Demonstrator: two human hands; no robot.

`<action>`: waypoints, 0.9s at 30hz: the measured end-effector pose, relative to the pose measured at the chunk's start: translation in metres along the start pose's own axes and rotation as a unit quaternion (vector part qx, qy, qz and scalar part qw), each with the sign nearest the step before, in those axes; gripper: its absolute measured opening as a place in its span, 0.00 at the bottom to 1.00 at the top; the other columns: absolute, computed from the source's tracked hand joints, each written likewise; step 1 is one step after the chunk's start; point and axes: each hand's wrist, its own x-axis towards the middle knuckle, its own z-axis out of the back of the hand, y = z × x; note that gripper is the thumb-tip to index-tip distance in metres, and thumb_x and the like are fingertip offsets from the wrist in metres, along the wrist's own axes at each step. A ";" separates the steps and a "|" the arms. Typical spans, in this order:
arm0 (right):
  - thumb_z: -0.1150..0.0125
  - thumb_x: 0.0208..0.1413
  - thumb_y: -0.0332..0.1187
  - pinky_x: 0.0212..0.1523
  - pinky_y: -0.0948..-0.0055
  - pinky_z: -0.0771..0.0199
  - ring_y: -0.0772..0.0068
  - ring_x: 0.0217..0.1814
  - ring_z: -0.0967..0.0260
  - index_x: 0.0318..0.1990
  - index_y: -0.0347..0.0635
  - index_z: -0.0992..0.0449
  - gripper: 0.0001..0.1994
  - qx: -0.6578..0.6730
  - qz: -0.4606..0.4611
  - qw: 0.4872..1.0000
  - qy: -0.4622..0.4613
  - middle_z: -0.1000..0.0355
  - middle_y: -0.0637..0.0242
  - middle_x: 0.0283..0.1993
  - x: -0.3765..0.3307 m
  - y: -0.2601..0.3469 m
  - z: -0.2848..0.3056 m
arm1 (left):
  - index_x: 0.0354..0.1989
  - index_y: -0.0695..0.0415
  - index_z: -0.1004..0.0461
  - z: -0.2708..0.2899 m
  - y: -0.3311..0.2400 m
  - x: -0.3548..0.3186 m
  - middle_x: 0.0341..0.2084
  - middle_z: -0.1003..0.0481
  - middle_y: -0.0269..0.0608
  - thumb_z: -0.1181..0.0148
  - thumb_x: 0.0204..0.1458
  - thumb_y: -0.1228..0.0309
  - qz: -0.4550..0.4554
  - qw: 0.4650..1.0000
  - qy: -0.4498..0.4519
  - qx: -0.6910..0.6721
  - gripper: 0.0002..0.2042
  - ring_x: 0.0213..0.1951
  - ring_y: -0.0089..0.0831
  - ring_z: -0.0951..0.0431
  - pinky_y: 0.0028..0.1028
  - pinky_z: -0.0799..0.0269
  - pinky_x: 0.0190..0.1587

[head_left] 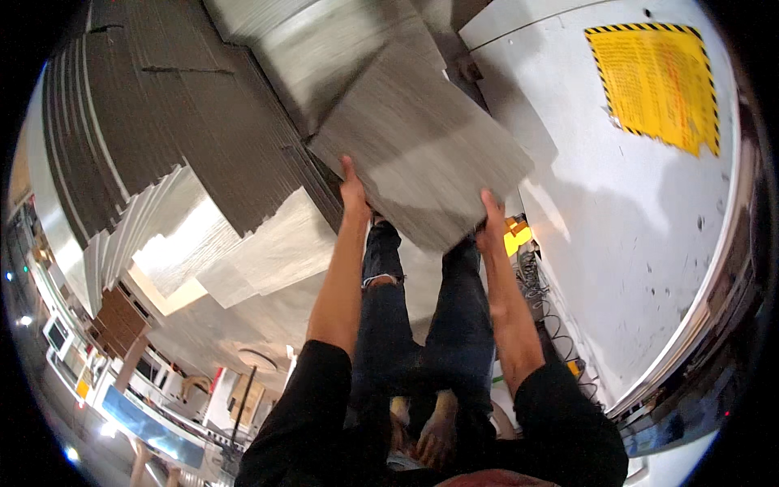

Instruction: The person repeatedly picks up rectangular wood-look panels from a stack and places them onto a perforated metal worktable. They use a handheld air gun to blow dust off the panels and the table surface before arranging the panels in a row. The person continues this cycle of picking, blowing, and placing panels throughout the clip.

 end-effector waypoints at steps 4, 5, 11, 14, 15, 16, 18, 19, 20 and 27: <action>0.27 0.51 0.43 0.63 0.56 0.34 0.56 0.65 0.36 0.70 0.44 0.45 0.43 0.049 0.066 0.992 -0.100 0.36 0.59 0.65 -0.116 -0.007 0.027 | 0.69 0.68 0.44 0.038 0.049 -0.045 0.63 0.34 0.53 0.43 0.54 0.35 0.046 0.996 0.006 0.074 0.49 0.63 0.44 0.33 0.41 0.37 0.65; 0.26 0.50 0.44 0.62 0.55 0.33 0.56 0.64 0.36 0.70 0.46 0.44 0.42 0.059 0.043 0.988 -0.139 0.36 0.59 0.64 -0.146 -0.005 0.037 | 0.72 0.63 0.48 0.048 0.060 -0.066 0.67 0.40 0.51 0.46 0.55 0.33 0.049 0.993 0.062 0.085 0.49 0.66 0.47 0.38 0.44 0.41 0.67; 0.23 0.47 0.41 0.58 0.54 0.30 0.56 0.58 0.32 0.65 0.41 0.42 0.41 0.065 0.058 0.970 -0.226 0.32 0.56 0.58 -0.302 -0.038 0.096 | 0.75 0.56 0.54 0.121 0.128 -0.151 0.73 0.49 0.49 0.53 0.57 0.32 0.104 0.971 0.162 0.141 0.47 0.71 0.51 0.47 0.49 0.49 0.70; 0.22 0.46 0.41 0.54 0.53 0.26 0.57 0.56 0.31 0.62 0.40 0.41 0.40 0.066 0.062 0.956 -0.279 0.31 0.54 0.54 -0.365 -0.069 0.119 | 0.73 0.58 0.48 0.173 0.169 -0.141 0.70 0.43 0.47 0.49 0.57 0.34 0.159 0.959 0.198 0.122 0.45 0.68 0.43 0.42 0.42 0.45 0.69; 0.21 0.45 0.40 0.54 0.54 0.26 0.58 0.55 0.30 0.61 0.39 0.40 0.39 0.084 0.074 0.951 -0.289 0.31 0.55 0.54 -0.382 -0.081 0.125 | 0.73 0.56 0.48 0.168 0.171 -0.159 0.70 0.43 0.47 0.51 0.57 0.34 0.136 0.953 0.223 0.156 0.45 0.68 0.44 0.42 0.43 0.46 0.70; 0.20 0.45 0.41 0.54 0.54 0.25 0.59 0.56 0.31 0.61 0.39 0.40 0.40 0.109 0.090 0.943 -0.302 0.31 0.55 0.54 -0.397 -0.109 0.134 | 0.73 0.55 0.49 0.165 0.168 -0.180 0.70 0.44 0.47 0.52 0.58 0.33 0.115 0.942 0.249 0.194 0.44 0.68 0.45 0.43 0.45 0.46 0.70; 0.21 0.47 0.44 0.58 0.58 0.29 0.62 0.58 0.33 0.60 0.36 0.41 0.40 0.091 0.070 0.946 -0.302 0.31 0.54 0.54 -0.433 -0.128 0.132 | 0.75 0.51 0.56 0.193 0.163 -0.179 0.73 0.53 0.52 0.51 0.55 0.32 0.108 0.914 0.316 0.230 0.48 0.71 0.55 0.50 0.58 0.48 0.69; 0.22 0.47 0.46 0.59 0.59 0.32 0.61 0.59 0.34 0.59 0.35 0.40 0.39 0.084 0.101 0.940 -0.314 0.31 0.55 0.53 -0.438 -0.150 0.144 | 0.75 0.52 0.56 0.195 0.173 -0.186 0.73 0.54 0.52 0.54 0.56 0.32 0.046 0.876 0.347 0.331 0.46 0.70 0.55 0.49 0.58 0.48 0.68; 0.22 0.47 0.47 0.59 0.59 0.32 0.61 0.59 0.34 0.59 0.35 0.39 0.39 0.097 0.116 0.935 -0.322 0.31 0.54 0.52 -0.456 -0.172 0.140 | 0.75 0.52 0.56 0.197 0.174 -0.201 0.73 0.54 0.53 0.58 0.58 0.32 0.027 0.863 0.359 0.354 0.45 0.70 0.55 0.49 0.59 0.47 0.68; 0.22 0.44 0.47 0.67 0.47 0.40 0.48 0.68 0.40 0.67 0.28 0.48 0.51 0.251 0.203 0.887 -0.331 0.38 0.41 0.62 -0.611 -0.228 0.191 | 0.76 0.52 0.59 0.227 0.213 -0.367 0.74 0.57 0.49 0.68 0.58 0.28 -0.042 0.728 0.471 0.496 0.47 0.72 0.50 0.52 0.54 0.50 0.70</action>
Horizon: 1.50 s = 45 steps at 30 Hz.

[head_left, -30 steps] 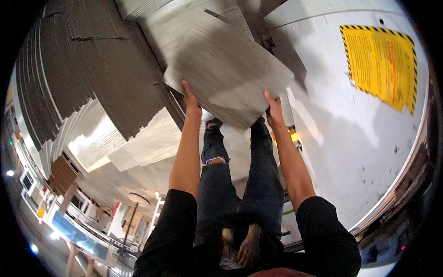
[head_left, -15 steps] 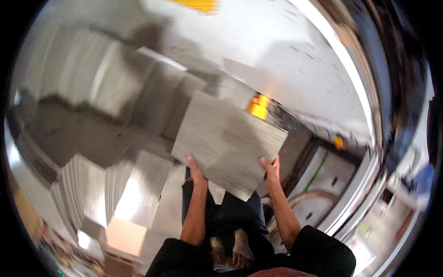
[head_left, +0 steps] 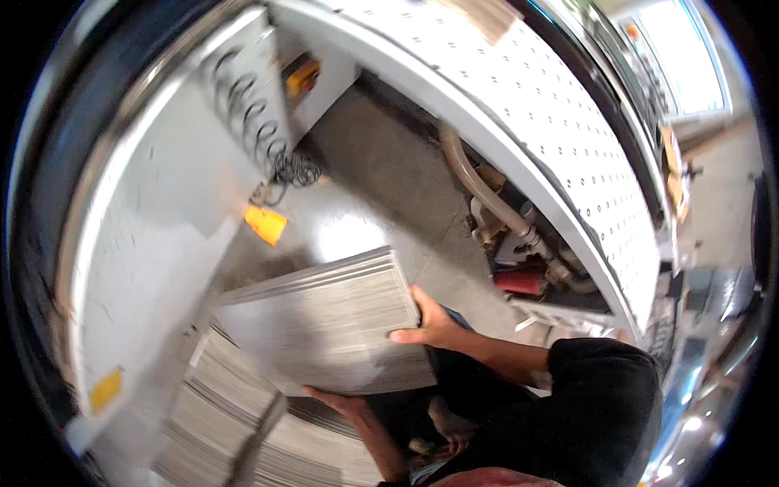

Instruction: The person repeatedly picks up rectangular wood-look panels from a stack and places them onto a perforated metal worktable. They use a handheld air gun to blow dust off the panels and the table surface before arranging the panels in a row. The person continues this cycle of picking, blowing, and placing panels throughout the clip.

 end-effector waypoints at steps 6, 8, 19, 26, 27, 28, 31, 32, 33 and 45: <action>0.21 0.44 0.42 0.71 0.51 0.45 0.51 0.70 0.44 0.71 0.35 0.51 0.52 0.123 0.071 0.971 -0.192 0.39 0.47 0.64 -0.118 0.041 0.129 | 0.73 0.56 0.52 -0.079 0.013 -0.042 0.71 0.49 0.51 0.69 0.64 0.36 0.006 0.985 0.134 0.113 0.40 0.68 0.52 0.45 0.55 0.46 0.68; 0.22 0.44 0.41 0.69 0.52 0.42 0.52 0.69 0.43 0.71 0.36 0.50 0.50 0.251 0.038 0.923 -0.288 0.39 0.48 0.64 -0.155 0.035 0.147 | 0.70 0.56 0.45 -0.166 -0.031 -0.088 0.65 0.40 0.48 0.64 0.64 0.39 0.087 0.979 0.183 0.029 0.37 0.63 0.48 0.37 0.51 0.40 0.65; 0.36 0.55 0.48 0.64 0.58 0.37 0.57 0.66 0.39 0.69 0.33 0.44 0.41 0.479 0.132 0.749 -0.438 0.37 0.51 0.64 -0.218 -0.022 0.194 | 0.66 0.66 0.42 -0.329 -0.036 -0.152 0.60 0.35 0.49 0.50 0.63 0.46 0.134 0.841 0.462 0.249 0.35 0.60 0.39 0.33 0.39 0.38 0.61; 0.36 0.56 0.58 0.63 0.62 0.36 0.57 0.69 0.42 0.71 0.33 0.48 0.46 0.447 0.089 0.800 -0.391 0.40 0.48 0.67 -0.201 0.017 0.237 | 0.68 0.62 0.42 -0.384 -0.019 -0.146 0.61 0.33 0.46 0.39 0.58 0.51 0.126 0.910 0.298 0.258 0.36 0.61 0.38 0.31 0.35 0.33 0.63; 0.37 0.57 0.57 0.64 0.61 0.36 0.57 0.69 0.42 0.71 0.34 0.48 0.45 0.404 0.041 0.833 -0.376 0.40 0.48 0.67 -0.205 0.021 0.235 | 0.68 0.61 0.42 -0.394 -0.019 -0.148 0.62 0.33 0.45 0.39 0.58 0.51 0.115 0.917 0.280 0.261 0.36 0.62 0.38 0.32 0.35 0.33 0.63; 0.38 0.58 0.57 0.64 0.61 0.36 0.56 0.70 0.42 0.72 0.35 0.49 0.44 0.359 -0.003 0.861 -0.361 0.41 0.47 0.67 -0.212 0.026 0.228 | 0.68 0.60 0.41 -0.406 -0.018 -0.148 0.62 0.34 0.45 0.38 0.57 0.51 0.104 0.922 0.265 0.264 0.36 0.62 0.38 0.32 0.35 0.33 0.63; 0.44 0.64 0.53 0.61 0.60 0.34 0.56 0.69 0.41 0.70 0.39 0.44 0.36 0.332 -0.029 0.902 -0.275 0.39 0.49 0.67 -0.228 0.020 0.201 | 0.67 0.57 0.40 -0.418 -0.007 -0.148 0.62 0.33 0.42 0.36 0.56 0.49 0.084 0.923 0.286 0.242 0.36 0.62 0.36 0.32 0.35 0.32 0.62; 0.45 0.64 0.53 0.60 0.59 0.33 0.57 0.69 0.41 0.69 0.39 0.41 0.34 0.340 -0.015 0.906 -0.250 0.38 0.50 0.66 -0.227 0.018 0.195 | 0.67 0.56 0.39 -0.422 -0.004 -0.148 0.62 0.33 0.41 0.36 0.55 0.49 0.086 0.922 0.288 0.244 0.36 0.62 0.36 0.32 0.35 0.32 0.62; 0.46 0.65 0.53 0.59 0.59 0.32 0.58 0.68 0.40 0.67 0.39 0.39 0.32 0.343 -0.008 0.913 -0.222 0.37 0.51 0.66 -0.227 0.018 0.196 | 0.67 0.55 0.39 -0.423 0.000 -0.146 0.62 0.33 0.40 0.36 0.55 0.48 0.091 0.924 0.283 0.242 0.36 0.62 0.35 0.32 0.35 0.32 0.63; 0.51 0.67 0.52 0.62 0.56 0.30 0.54 0.61 0.31 0.60 0.34 0.34 0.28 0.614 0.114 0.729 -0.280 0.29 0.50 0.57 -0.194 0.016 0.260 | 0.70 0.62 0.47 -0.471 0.003 -0.146 0.53 0.29 0.59 0.52 0.53 0.29 0.037 0.755 0.399 0.519 0.50 0.42 0.45 0.18 0.36 0.15 0.35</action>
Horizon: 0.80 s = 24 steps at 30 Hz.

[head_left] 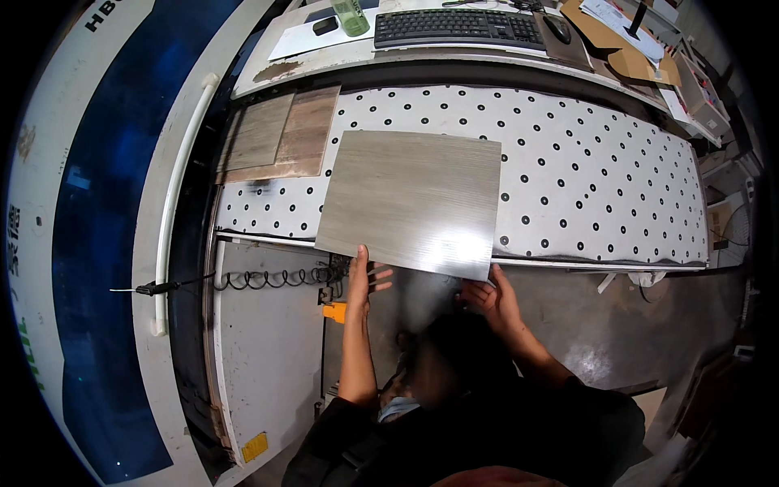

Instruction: The person repeatedly picks up rectangular wood-look panels from a stack and places them onto a perforated metal worktable. They use a handheld air gun to blow dust off the panels and the table surface before arranging the panels in a row. The person continues this cycle of picking, blowing, and placing panels throughout the clip.

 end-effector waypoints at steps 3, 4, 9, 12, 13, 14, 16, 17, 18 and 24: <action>0.51 0.66 0.54 0.70 0.52 0.42 0.49 0.67 0.37 0.63 0.30 0.40 0.33 0.094 0.006 0.996 -0.007 0.33 0.45 0.62 -0.011 0.000 -0.013 | 0.65 0.65 0.41 0.007 -0.006 0.005 0.42 0.23 0.56 0.52 0.55 0.31 -0.014 0.998 0.041 0.047 0.46 0.42 0.43 0.18 0.37 0.16 0.36; 0.52 0.66 0.55 0.72 0.52 0.45 0.48 0.69 0.39 0.64 0.29 0.41 0.34 0.126 0.002 0.992 -0.001 0.35 0.44 0.63 -0.013 0.001 -0.016 | 0.65 0.65 0.40 0.008 -0.007 0.005 0.41 0.23 0.55 0.51 0.55 0.31 -0.009 0.998 0.041 0.050 0.46 0.42 0.43 0.18 0.36 0.16 0.35; 0.51 0.63 0.58 0.75 0.51 0.50 0.46 0.73 0.46 0.64 0.22 0.42 0.41 0.248 -0.022 0.968 0.041 0.39 0.42 0.66 -0.025 0.010 -0.031 | 0.64 0.66 0.39 0.014 -0.012 0.008 0.37 0.22 0.52 0.51 0.56 0.32 0.006 0.996 0.055 0.075 0.45 0.38 0.39 0.19 0.33 0.18 0.33; 0.51 0.63 0.58 0.75 0.50 0.52 0.46 0.74 0.48 0.64 0.20 0.43 0.42 0.298 -0.006 0.950 0.092 0.41 0.41 0.67 -0.014 0.010 -0.031 | 0.62 0.66 0.37 0.007 -0.016 0.008 0.35 0.22 0.51 0.51 0.56 0.33 -0.003 0.996 0.032 0.080 0.44 0.36 0.36 0.19 0.31 0.20 0.31; 0.51 0.64 0.58 0.76 0.50 0.53 0.46 0.75 0.50 0.65 0.20 0.44 0.42 0.316 0.001 0.942 0.112 0.42 0.40 0.68 -0.009 0.010 -0.031 | 0.60 0.66 0.36 0.006 -0.017 0.010 0.33 0.22 0.50 0.51 0.56 0.33 -0.010 0.996 0.035 0.078 0.43 0.34 0.35 0.19 0.31 0.20 0.31; 0.52 0.64 0.57 0.76 0.50 0.53 0.47 0.76 0.51 0.66 0.20 0.46 0.42 0.311 0.011 0.944 0.112 0.46 0.41 0.70 -0.005 0.011 -0.033 | 0.60 0.66 0.35 0.005 -0.015 0.015 0.33 0.22 0.49 0.51 0.56 0.32 -0.012 0.996 0.033 0.079 0.43 0.33 0.35 0.19 0.31 0.20 0.31; 0.53 0.65 0.56 0.76 0.51 0.53 0.48 0.77 0.54 0.69 0.22 0.51 0.42 0.298 0.031 0.947 0.115 0.52 0.42 0.74 -0.001 0.014 -0.046 | 0.58 0.66 0.35 0.006 -0.015 0.021 0.32 0.22 0.49 0.51 0.55 0.31 -0.020 0.996 0.029 0.081 0.43 0.31 0.34 0.19 0.30 0.21 0.30; 0.53 0.66 0.54 0.75 0.50 0.49 0.47 0.76 0.52 0.69 0.23 0.48 0.39 0.292 0.036 0.951 0.093 0.48 0.41 0.72 -0.002 0.014 -0.053 | 0.53 0.65 0.30 0.008 -0.013 0.022 0.29 0.21 0.45 0.50 0.57 0.34 -0.024 0.996 0.012 0.088 0.39 0.29 0.32 0.20 0.28 0.22 0.28; 0.53 0.66 0.53 0.74 0.50 0.47 0.46 0.76 0.50 0.69 0.24 0.48 0.38 0.246 0.040 0.965 0.088 0.46 0.41 0.72 -0.002 0.012 -0.057 | 0.50 0.64 0.29 0.016 -0.013 0.024 0.28 0.21 0.44 0.48 0.58 0.36 -0.036 0.994 0.024 0.104 0.36 0.28 0.31 0.20 0.28 0.23 0.27; 0.54 0.69 0.44 0.61 0.61 0.26 0.54 0.63 0.30 0.68 0.30 0.41 0.28 -0.142 0.026 0.986 0.081 0.33 0.45 0.64 -0.007 -0.014 -0.095 | 0.49 0.61 0.27 0.147 -0.042 0.019 0.42 0.24 0.45 0.35 0.57 0.54 -0.377 0.856 -0.305 0.178 0.23 0.45 0.34 0.26 0.32 0.30 0.49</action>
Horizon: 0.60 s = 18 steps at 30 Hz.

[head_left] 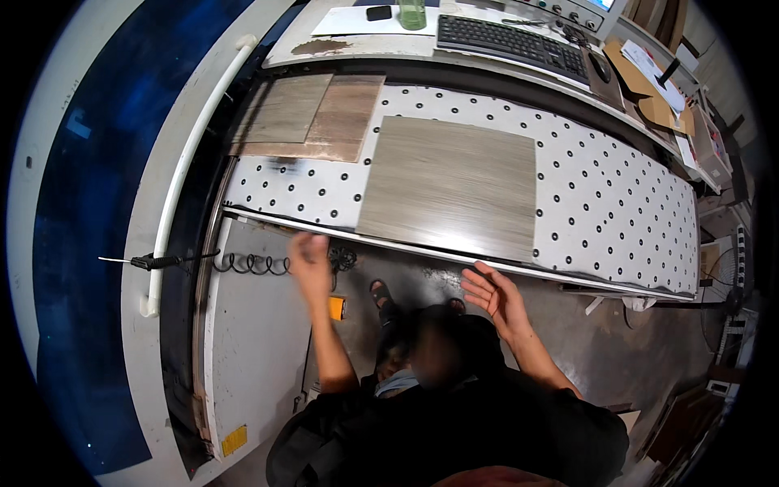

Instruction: The person repeatedly picks up rectangular wood-look panels from a stack and places them onto a perforated metal worktable. They use a handheld air gun to blow dust off the panels and the table surface before arranging the panels in a row. The person continues this cycle of picking, blowing, and placing panels throughout the clip.

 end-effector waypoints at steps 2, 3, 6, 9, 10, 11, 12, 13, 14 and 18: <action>0.53 0.70 0.40 0.55 0.69 0.23 0.62 0.57 0.25 0.65 0.32 0.35 0.23 -0.068 0.006 0.998 0.014 0.27 0.49 0.59 0.012 -0.009 -0.035 | 0.60 0.67 0.36 0.067 0.025 0.049 0.58 0.35 0.57 0.37 0.58 0.55 -0.092 0.972 -0.185 0.109 0.31 0.61 0.50 0.36 0.43 0.41 0.64; 0.52 0.70 0.39 0.55 0.70 0.23 0.64 0.56 0.25 0.64 0.32 0.34 0.23 -0.091 0.002 0.996 0.020 0.26 0.50 0.58 0.022 -0.013 -0.051 | 0.62 0.67 0.39 0.102 0.014 0.073 0.60 0.37 0.59 0.36 0.57 0.55 -0.138 0.934 -0.274 0.185 0.33 0.64 0.54 0.39 0.47 0.43 0.67; 0.53 0.71 0.37 0.53 0.73 0.24 0.70 0.52 0.24 0.62 0.33 0.31 0.20 -0.125 -0.007 0.990 0.073 0.24 0.54 0.53 0.046 -0.025 -0.116 | 0.67 0.69 0.43 0.190 0.033 0.132 0.61 0.37 0.59 0.34 0.53 0.46 -0.138 0.799 -0.476 0.340 0.44 0.65 0.54 0.40 0.49 0.43 0.67; 0.50 0.70 0.34 0.52 0.76 0.26 0.75 0.50 0.26 0.61 0.34 0.29 0.18 -0.257 0.042 0.954 0.148 0.23 0.59 0.51 0.074 -0.039 -0.165 | 0.70 0.68 0.49 0.228 0.041 0.176 0.63 0.38 0.61 0.34 0.54 0.49 -0.101 0.877 -0.396 0.252 0.45 0.62 0.53 0.35 0.46 0.37 0.64; 0.47 0.68 0.33 0.52 0.75 0.26 0.77 0.49 0.26 0.60 0.34 0.28 0.17 -0.296 0.059 0.940 0.156 0.22 0.61 0.50 0.080 -0.042 -0.177 | 0.70 0.69 0.48 0.233 0.043 0.189 0.61 0.35 0.61 0.35 0.55 0.50 -0.093 0.905 -0.359 0.206 0.44 0.59 0.53 0.30 0.45 0.32 0.61; 0.45 0.66 0.33 0.53 0.74 0.26 0.75 0.49 0.25 0.60 0.35 0.28 0.18 -0.345 0.094 0.922 0.149 0.22 0.61 0.50 0.081 -0.045 -0.190 | 0.68 0.67 0.45 0.240 0.043 0.194 0.54 0.27 0.60 0.38 0.58 0.57 -0.069 0.935 -0.301 0.173 0.37 0.51 0.52 0.23 0.43 0.24 0.51; 0.42 0.64 0.32 0.53 0.73 0.26 0.72 0.50 0.24 0.60 0.36 0.28 0.19 -0.393 0.123 0.900 0.140 0.22 0.60 0.50 0.081 -0.049 -0.203 | 0.66 0.66 0.41 0.243 0.042 0.197 0.48 0.23 0.55 0.43 0.60 0.64 -0.083 0.913 -0.299 0.263 0.29 0.47 0.46 0.21 0.38 0.22 0.46; 0.40 0.62 0.32 0.54 0.72 0.26 0.68 0.50 0.23 0.60 0.37 0.27 0.19 -0.435 0.162 0.877 0.127 0.21 0.59 0.50 0.084 -0.050 -0.215 | 0.65 0.65 0.39 0.238 0.049 0.204 0.48 0.23 0.53 0.45 0.59 0.68 -0.107 0.929 -0.303 0.186 0.26 0.45 0.41 0.21 0.36 0.23 0.45; 0.39 0.60 0.31 0.55 0.71 0.26 0.65 0.51 0.22 0.59 0.38 0.27 0.20 -0.475 0.200 0.850 0.112 0.21 0.58 0.49 0.089 -0.050 -0.227 | 0.64 0.64 0.38 0.230 0.056 0.210 0.47 0.23 0.51 0.47 0.59 0.73 -0.129 0.938 -0.304 0.106 0.24 0.44 0.37 0.22 0.33 0.24 0.44; 0.32 0.49 0.33 0.73 0.55 0.45 0.45 0.77 0.51 0.74 0.41 0.53 0.46 -0.576 0.277 0.750 0.170 0.50 0.46 0.75 0.099 -0.050 -0.287 | 0.66 0.63 0.42 0.129 -0.007 0.162 0.54 0.29 0.52 0.47 0.57 0.75 -0.170 0.963 0.014 -0.210 0.26 0.59 0.42 0.34 0.41 0.38 0.60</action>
